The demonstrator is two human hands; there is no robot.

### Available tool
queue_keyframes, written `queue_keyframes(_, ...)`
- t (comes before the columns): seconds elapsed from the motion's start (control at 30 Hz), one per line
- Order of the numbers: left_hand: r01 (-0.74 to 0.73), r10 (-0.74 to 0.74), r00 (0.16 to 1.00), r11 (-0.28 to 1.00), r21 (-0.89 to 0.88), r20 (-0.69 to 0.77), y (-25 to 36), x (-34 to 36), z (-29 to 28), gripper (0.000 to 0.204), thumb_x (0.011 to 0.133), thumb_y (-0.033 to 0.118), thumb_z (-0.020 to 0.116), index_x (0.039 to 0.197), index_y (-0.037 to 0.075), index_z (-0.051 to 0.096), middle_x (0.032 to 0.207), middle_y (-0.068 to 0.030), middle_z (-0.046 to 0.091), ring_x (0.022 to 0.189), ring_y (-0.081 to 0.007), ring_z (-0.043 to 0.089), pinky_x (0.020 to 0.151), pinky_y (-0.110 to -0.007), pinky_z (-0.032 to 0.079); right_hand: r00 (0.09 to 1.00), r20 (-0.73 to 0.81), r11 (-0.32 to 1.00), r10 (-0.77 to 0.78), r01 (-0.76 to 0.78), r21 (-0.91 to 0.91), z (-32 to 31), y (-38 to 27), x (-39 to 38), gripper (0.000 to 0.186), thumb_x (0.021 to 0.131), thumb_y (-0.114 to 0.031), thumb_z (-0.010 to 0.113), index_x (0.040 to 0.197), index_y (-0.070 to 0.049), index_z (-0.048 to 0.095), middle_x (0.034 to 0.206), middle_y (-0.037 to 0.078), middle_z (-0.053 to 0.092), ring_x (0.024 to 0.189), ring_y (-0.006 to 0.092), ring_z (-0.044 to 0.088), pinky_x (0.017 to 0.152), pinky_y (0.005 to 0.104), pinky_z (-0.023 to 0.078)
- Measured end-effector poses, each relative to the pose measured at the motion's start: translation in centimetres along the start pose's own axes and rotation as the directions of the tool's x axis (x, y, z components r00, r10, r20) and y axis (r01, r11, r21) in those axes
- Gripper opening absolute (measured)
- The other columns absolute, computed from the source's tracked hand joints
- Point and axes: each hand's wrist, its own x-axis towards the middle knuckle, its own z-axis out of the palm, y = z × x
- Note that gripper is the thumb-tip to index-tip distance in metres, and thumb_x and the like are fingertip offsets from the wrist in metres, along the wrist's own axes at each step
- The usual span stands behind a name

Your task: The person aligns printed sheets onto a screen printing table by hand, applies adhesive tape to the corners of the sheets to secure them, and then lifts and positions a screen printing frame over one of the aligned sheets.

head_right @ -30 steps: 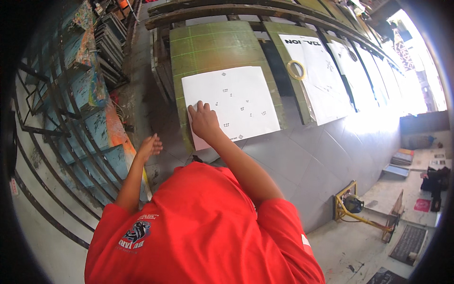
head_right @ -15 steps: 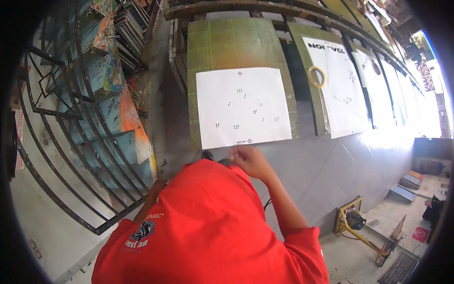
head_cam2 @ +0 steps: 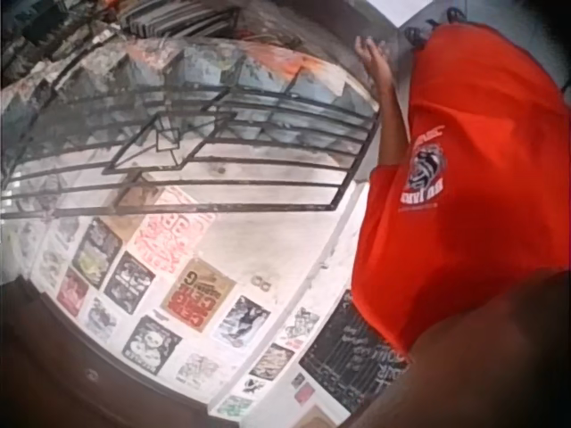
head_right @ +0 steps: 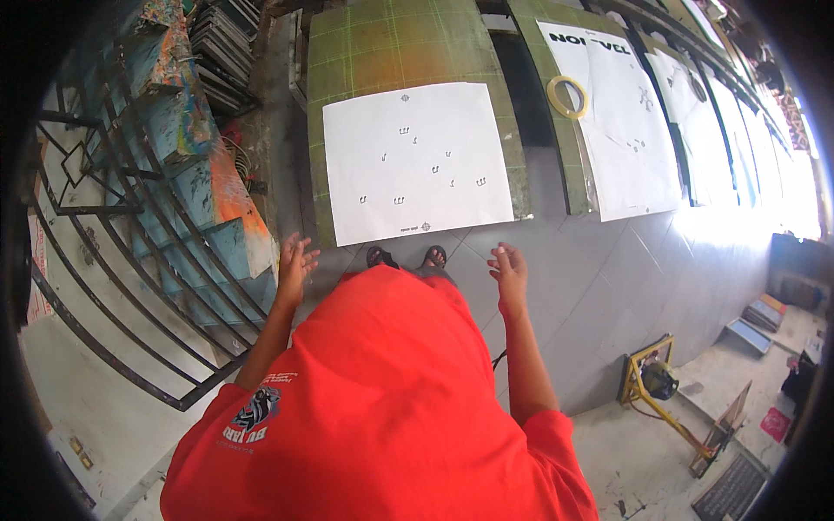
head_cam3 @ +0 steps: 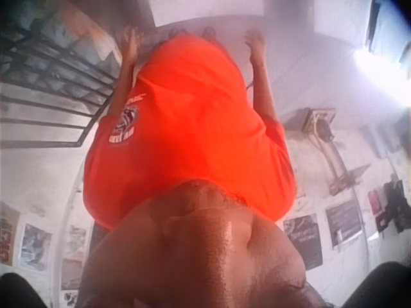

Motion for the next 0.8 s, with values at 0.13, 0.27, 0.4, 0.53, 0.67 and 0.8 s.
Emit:
queue_keyframes(0.13, -0.031, 0.032, 0.999, 0.999, -0.030, 0.026, 3.6, -0.9, 4.0, 0.071, 0.092, 0.031, 0.064, 0.145, 0.007, 0.024, 0.122, -0.0108, 0.054, 0.093, -0.0153, 0.058, 0.076, -0.030, 0.050, 0.983, -0.180, 0.988, -0.019, 0.045, 0.147, -1.2, -1.6, 2.4, 0.049, 0.095, -0.036, 0.055, 0.130, -0.004, 0.044, 0.122, 0.010, 0.054, 0.103, 0.0219, 0.057, 0.085, 0.0370, 0.045)
queue_keyframes(0.27, -0.029, 0.032, 0.997, 0.999, -0.038, 0.077, 3.7, -1.1, 6.1, 0.079, 0.087, 0.024, 0.071, 0.145, 0.006, 0.019, 0.112, -0.0096, 0.058, 0.091, -0.0139, 0.057, 0.071, -0.028, 0.050, 0.990, -0.142, 0.958, -0.026, 0.065, 0.280, -0.9, -3.9, 3.6, 0.060, 0.094, -0.039, 0.057, 0.138, -0.004, 0.034, 0.132, 0.016, 0.047, 0.109, 0.0277, 0.057, 0.089, 0.0416, 0.044)
queue_keyframes(0.4, -0.126, 0.126, 0.992, 0.992, -0.003, 0.009, 4.5, -1.4, 7.6, 0.080, 0.084, 0.019, 0.074, 0.143, 0.005, 0.021, 0.109, -0.0090, 0.059, 0.093, -0.0142, 0.056, 0.070, -0.028, 0.050, 0.953, -0.291, 0.973, -0.087, 0.144, 0.181, 1.1, -5.7, 4.2, 0.065, 0.091, -0.033, 0.063, 0.140, -0.003, 0.030, 0.135, 0.019, 0.043, 0.107, 0.0278, 0.056, 0.091, 0.0380, 0.044)
queue_keyframes(0.53, -0.351, 0.404, 0.908, 0.878, 0.325, -0.109, 2.5, -2.1, 7.4, 0.083, 0.079, 0.016, 0.077, 0.142, 0.007, 0.024, 0.130, -0.0151, 0.044, 0.112, -0.0230, 0.051, 0.087, -0.037, 0.047, 0.751, -0.418, 0.854, -0.512, 0.389, -0.346, 1.2, -4.7, 4.5, 0.054, 0.087, -0.022, 0.068, 0.130, 0.000, 0.045, 0.119, 0.016, 0.053, 0.096, 0.0222, 0.057, 0.082, 0.0319, 0.046)
queue_keyframes(0.67, -0.504, 0.646, 0.762, 0.551, 0.665, 0.042, 2.4, -3.1, 6.8, 0.076, 0.074, 0.015, 0.080, 0.136, 0.008, 0.037, 0.141, -0.0195, 0.031, 0.126, -0.0350, 0.042, 0.102, -0.044, 0.038, 0.872, -0.210, 0.851, -0.443, 0.334, -0.406, -0.6, -5.3, 3.1, 0.035, 0.086, -0.019, 0.067, 0.113, 0.001, 0.059, 0.094, 0.009, 0.062, 0.084, 0.0182, 0.060, 0.074, 0.0307, 0.047)
queue_keyframes(0.8, -0.545, 0.670, 0.733, 0.482, 0.686, 0.112, 2.4, -2.9, 6.7, 0.060, 0.073, 0.016, 0.081, 0.125, 0.008, 0.051, 0.138, -0.0196, 0.037, 0.125, -0.0377, 0.043, 0.102, -0.044, 0.039, 0.898, -0.150, 0.838, -0.413, 0.311, -0.449, 1.1, -6.7, 1.5, 0.031, 0.086, -0.018, 0.067, 0.111, 0.000, 0.061, 0.084, 0.007, 0.064, 0.076, 0.0166, 0.060, 0.070, 0.0305, 0.048)
